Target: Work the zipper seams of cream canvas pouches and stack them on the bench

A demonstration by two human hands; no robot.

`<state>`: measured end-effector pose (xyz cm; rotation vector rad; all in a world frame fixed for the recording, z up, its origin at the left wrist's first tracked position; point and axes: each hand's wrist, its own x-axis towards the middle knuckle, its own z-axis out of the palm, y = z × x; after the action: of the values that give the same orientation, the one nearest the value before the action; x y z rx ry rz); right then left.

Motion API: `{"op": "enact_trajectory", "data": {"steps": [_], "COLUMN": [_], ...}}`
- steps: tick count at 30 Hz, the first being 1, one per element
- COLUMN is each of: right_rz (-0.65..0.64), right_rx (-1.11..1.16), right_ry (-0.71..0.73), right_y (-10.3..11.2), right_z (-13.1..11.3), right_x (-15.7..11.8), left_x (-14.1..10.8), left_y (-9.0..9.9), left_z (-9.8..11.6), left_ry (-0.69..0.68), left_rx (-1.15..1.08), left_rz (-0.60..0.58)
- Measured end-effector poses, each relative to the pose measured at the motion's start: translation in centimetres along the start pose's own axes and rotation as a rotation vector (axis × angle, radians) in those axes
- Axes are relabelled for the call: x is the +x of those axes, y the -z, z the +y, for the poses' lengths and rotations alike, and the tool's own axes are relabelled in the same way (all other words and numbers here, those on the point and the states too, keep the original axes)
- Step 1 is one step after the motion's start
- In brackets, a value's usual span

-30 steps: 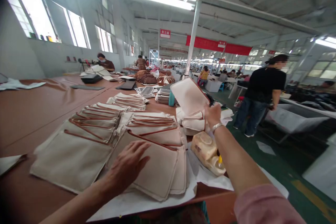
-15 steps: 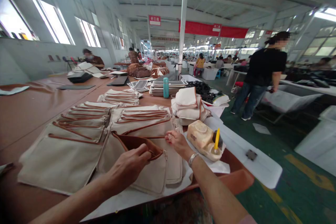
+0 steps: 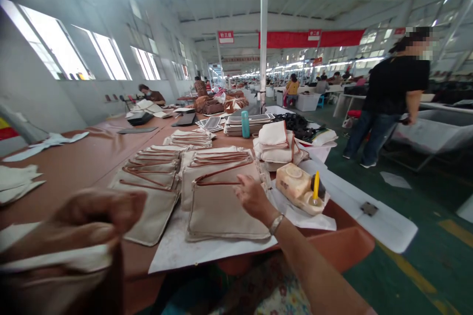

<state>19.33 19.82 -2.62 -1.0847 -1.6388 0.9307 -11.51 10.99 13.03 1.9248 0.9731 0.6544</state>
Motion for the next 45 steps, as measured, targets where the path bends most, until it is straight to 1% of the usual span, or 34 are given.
{"op": "enact_trajectory", "data": {"steps": [1,2,3,4,5,7,9,11,13,16,19,21,23,26,28,30,32,34,38,42,45], "right_rz": [-0.047,-0.107,-0.189,-0.31,-0.36,-0.336,-0.23,-0.168,-0.162,-0.177,-0.127,-0.114,-0.114,-0.117,-0.14,-0.172,-0.205,-0.223,-0.222,-0.209,-0.184], "right_rx": [0.049,0.097,0.163,0.3,0.38,0.492,0.502,0.405,0.287,0.24,0.121,0.013,-0.067,-0.139,-0.155,-0.148,-0.124,-0.102,-0.06,-0.026,-0.029], "right_ry": [0.038,0.07,0.101,0.105,0.087,0.053,0.047,0.065,0.061,-0.014,-0.015,0.009,0.011,-0.017,-0.033,-0.043,-0.05,-0.055,-0.085,-0.105,-0.092], "right_y": [-0.2,-0.4,-0.5,-0.6,-0.5,-0.1,0.5,1.2,1.6,1.3,0.7,0.3,0.2,0.4,0.7,1.2,1.6,1.8,1.8,1.8,2.2], "right_z": [-2.1,-4.2,-6.0,-7.5,-8.6,-9.5,-9.1,-8.0,-6.9,-5.5,-4.6,-4.3,-4.1,-4.4,-5.0,-5.8,-6.5,-6.9,-6.7,-5.9,-5.6], "right_x": [-1.2,-2.6,-4.0,-5.6,-7.1,-9.6,-11.5,-12.6,-13.3,-13.9,-14.4,-14.6,-14.6,-14.5,-14.3,-14.0,-13.6,-13.3,-12.8,-12.9,-13.0], "left_x": [1.1,2.3,3.3,4.2,4.9,5.6,5.8,5.7,5.8,6.0,6.0,5.9,5.8,6.1,6.5,6.9,7.2,7.4,7.4,7.5,7.6], "left_y": [-1.5,-2.9,-4.1,-5.2,-6.0,-7.1,-7.8,-8.1,-8.2,-8.2,-8.6,-9.5,-10.6,-12.1,-12.7,-13.0,-13.1,-13.2,-13.5,-13.8,-13.9], "left_z": [0.3,0.6,0.7,0.8,0.9,0.9,0.8,0.5,0.0,-0.9,-1.8,-2.5,-3.1,-3.8,-4.0,-4.0,-3.9,-3.6,-3.3,-3.2,-3.1], "left_ry": [-0.026,-0.102,-0.165,-0.209,-0.263,-0.34,-0.38,-0.376,-0.359,-0.334,-0.228,-0.139,-0.073,0.029,0.102,0.155,0.205,0.261,0.352,0.368,0.355], "left_rx": [-0.036,-0.073,-0.08,-0.078,-0.062,0.006,0.095,0.164,0.183,0.178,0.227,0.225,0.128,-0.118,-0.264,-0.358,-0.4,-0.436,-0.546,-0.503,-0.477], "left_rz": [-0.134,-0.184,-0.205,-0.22,-0.232,-0.282,-0.33,-0.334,-0.321,-0.358,-0.418,-0.459,-0.483,-0.467,-0.481,-0.507,-0.497,-0.461,-0.404,-0.352,-0.341]}}
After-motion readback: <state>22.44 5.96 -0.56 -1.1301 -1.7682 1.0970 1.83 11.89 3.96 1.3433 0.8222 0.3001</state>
